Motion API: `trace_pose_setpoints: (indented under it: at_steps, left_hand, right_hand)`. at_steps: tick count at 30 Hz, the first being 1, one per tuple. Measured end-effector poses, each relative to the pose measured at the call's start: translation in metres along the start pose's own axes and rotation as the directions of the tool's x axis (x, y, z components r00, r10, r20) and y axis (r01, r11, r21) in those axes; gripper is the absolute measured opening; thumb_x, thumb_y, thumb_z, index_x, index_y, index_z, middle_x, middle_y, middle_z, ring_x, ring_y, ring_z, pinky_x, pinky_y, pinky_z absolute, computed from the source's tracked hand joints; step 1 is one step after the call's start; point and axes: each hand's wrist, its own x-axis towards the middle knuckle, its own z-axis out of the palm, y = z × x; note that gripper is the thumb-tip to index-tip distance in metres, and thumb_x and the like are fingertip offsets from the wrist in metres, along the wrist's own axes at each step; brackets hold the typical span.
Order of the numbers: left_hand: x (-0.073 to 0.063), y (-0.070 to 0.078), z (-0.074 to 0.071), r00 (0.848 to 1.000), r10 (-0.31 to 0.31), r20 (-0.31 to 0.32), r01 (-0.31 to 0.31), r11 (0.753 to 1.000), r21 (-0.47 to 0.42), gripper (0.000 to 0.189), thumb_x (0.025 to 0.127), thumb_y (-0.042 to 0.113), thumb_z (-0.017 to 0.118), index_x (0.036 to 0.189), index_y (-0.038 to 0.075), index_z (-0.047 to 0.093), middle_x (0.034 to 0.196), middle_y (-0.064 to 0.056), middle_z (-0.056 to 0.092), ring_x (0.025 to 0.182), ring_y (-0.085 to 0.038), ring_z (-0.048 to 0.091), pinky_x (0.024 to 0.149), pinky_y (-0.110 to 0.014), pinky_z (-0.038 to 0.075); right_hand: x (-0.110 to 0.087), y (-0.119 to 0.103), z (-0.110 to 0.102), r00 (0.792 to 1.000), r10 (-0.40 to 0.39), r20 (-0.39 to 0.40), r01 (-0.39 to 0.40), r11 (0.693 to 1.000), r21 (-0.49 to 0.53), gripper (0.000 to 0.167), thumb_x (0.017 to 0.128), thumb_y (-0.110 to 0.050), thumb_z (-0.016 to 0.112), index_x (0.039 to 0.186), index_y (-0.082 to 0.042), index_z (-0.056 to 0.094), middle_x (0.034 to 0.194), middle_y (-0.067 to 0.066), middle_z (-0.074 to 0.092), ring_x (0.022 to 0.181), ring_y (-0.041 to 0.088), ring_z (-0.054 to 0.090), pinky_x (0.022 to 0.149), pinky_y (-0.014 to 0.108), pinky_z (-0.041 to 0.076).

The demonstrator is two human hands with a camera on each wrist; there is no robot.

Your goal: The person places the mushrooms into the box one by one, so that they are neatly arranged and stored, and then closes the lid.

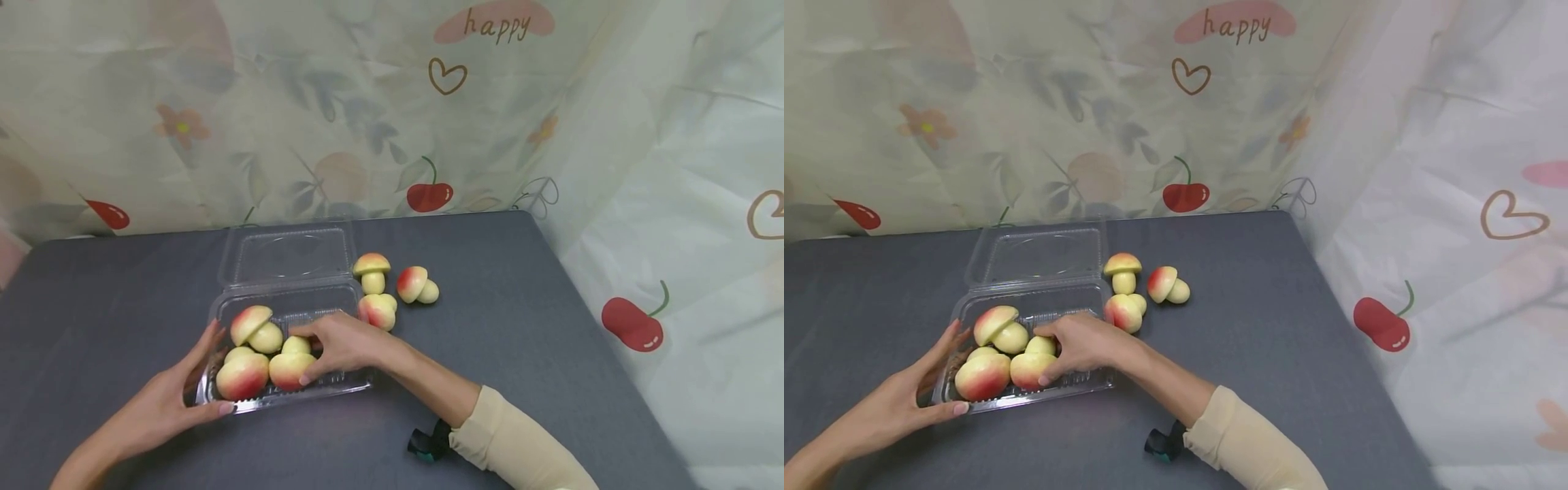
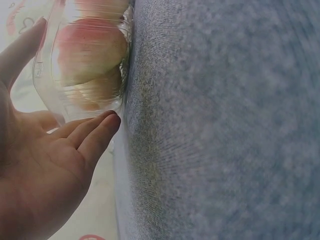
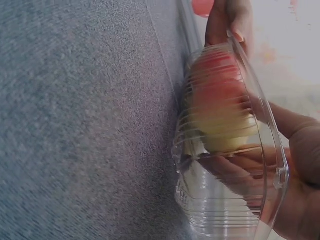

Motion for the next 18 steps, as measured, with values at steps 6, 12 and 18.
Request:
trace_pose_setpoints:
  at_steps: [6,12,18]
  left_hand:
    - [0.0002,0.0012,-0.0005,1.000,-0.015,0.002,0.015,1.000,0.027,0.116,0.081,0.041,0.082,0.161,0.028,-0.002,0.163,-0.012,0.024,0.133,-0.010,0.044,0.091,-0.001,0.029]
    - [0.0001,0.0019,-0.0006,0.999,-0.035,0.011,0.034,0.999,0.038,0.116,0.081,0.042,0.081,0.160,0.028,-0.002,0.163,-0.011,0.023,0.132,-0.034,0.047,0.091,-0.002,0.030]
    - [-0.0007,0.0023,0.0000,1.000,-0.025,0.007,0.025,0.999,0.035,0.116,0.081,0.042,0.081,0.160,0.028,-0.002,0.163,-0.011,0.023,0.133,-0.028,0.047,0.091,-0.003,0.031]
  right_hand:
    - [-0.0014,-0.0022,-0.0034,0.997,0.039,0.060,-0.041,0.999,0.034,0.072,0.080,-0.031,0.085,0.142,-0.009,0.056,0.103,-0.008,0.070,0.082,0.001,0.058,0.073,0.014,0.044]
    - [-0.0036,-0.0042,-0.0053,0.995,0.083,0.060,-0.088,0.993,0.085,0.075,0.081,-0.030,0.084,0.146,-0.010,0.051,0.134,-0.001,0.063,0.108,-0.002,0.061,0.086,0.013,0.044]
    - [-0.0071,-0.0045,-0.0066,0.995,0.096,0.018,-0.098,0.986,0.137,0.075,0.082,-0.027,0.083,0.147,-0.012,0.050,0.136,0.003,0.061,0.113,0.001,0.062,0.088,0.012,0.044]
